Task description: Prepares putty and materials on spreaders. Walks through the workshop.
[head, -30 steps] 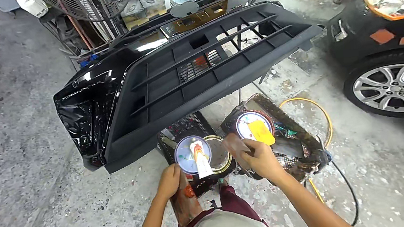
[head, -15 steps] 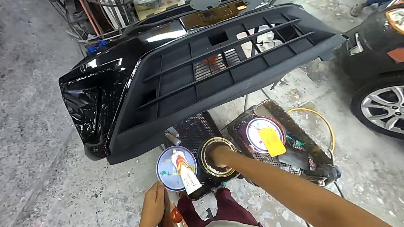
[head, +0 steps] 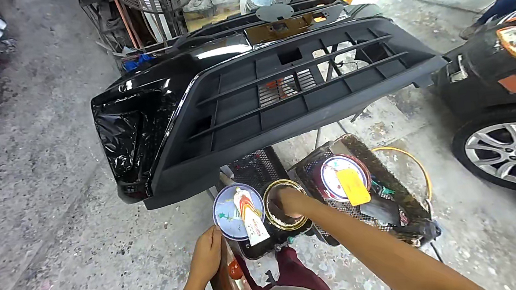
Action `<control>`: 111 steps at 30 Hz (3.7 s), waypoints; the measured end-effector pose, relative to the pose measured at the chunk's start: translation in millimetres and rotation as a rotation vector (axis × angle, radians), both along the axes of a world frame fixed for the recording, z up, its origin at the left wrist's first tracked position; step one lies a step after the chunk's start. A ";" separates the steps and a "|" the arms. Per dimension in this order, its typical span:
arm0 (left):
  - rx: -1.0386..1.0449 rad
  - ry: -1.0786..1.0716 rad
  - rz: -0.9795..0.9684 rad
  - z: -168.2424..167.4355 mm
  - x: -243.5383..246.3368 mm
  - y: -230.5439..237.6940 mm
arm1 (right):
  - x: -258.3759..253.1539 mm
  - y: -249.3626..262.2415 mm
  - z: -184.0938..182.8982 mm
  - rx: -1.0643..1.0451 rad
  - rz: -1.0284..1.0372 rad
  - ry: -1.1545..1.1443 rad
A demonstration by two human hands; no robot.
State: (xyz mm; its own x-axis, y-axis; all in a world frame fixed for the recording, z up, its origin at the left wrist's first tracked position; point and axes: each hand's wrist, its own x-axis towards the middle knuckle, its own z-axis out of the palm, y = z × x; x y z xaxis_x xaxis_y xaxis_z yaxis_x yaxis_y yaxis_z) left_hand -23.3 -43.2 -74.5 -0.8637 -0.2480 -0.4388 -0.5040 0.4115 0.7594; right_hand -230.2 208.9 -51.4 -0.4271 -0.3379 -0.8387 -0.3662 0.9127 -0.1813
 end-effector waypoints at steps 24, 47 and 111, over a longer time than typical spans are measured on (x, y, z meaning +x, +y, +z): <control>-0.019 -0.145 -0.488 -29.5 -86.4 91.8 | 92.1 150.5 152.2 -1.620 -0.847 1.033; 0.159 1.095 -0.204 209.3 -96.5 96.0 | 66.7 124.4 217.6 -1.052 -0.090 1.097; 0.180 1.065 -0.279 191.3 -39.0 126.1 | 60.1 119.4 190.0 -1.323 -1.238 0.387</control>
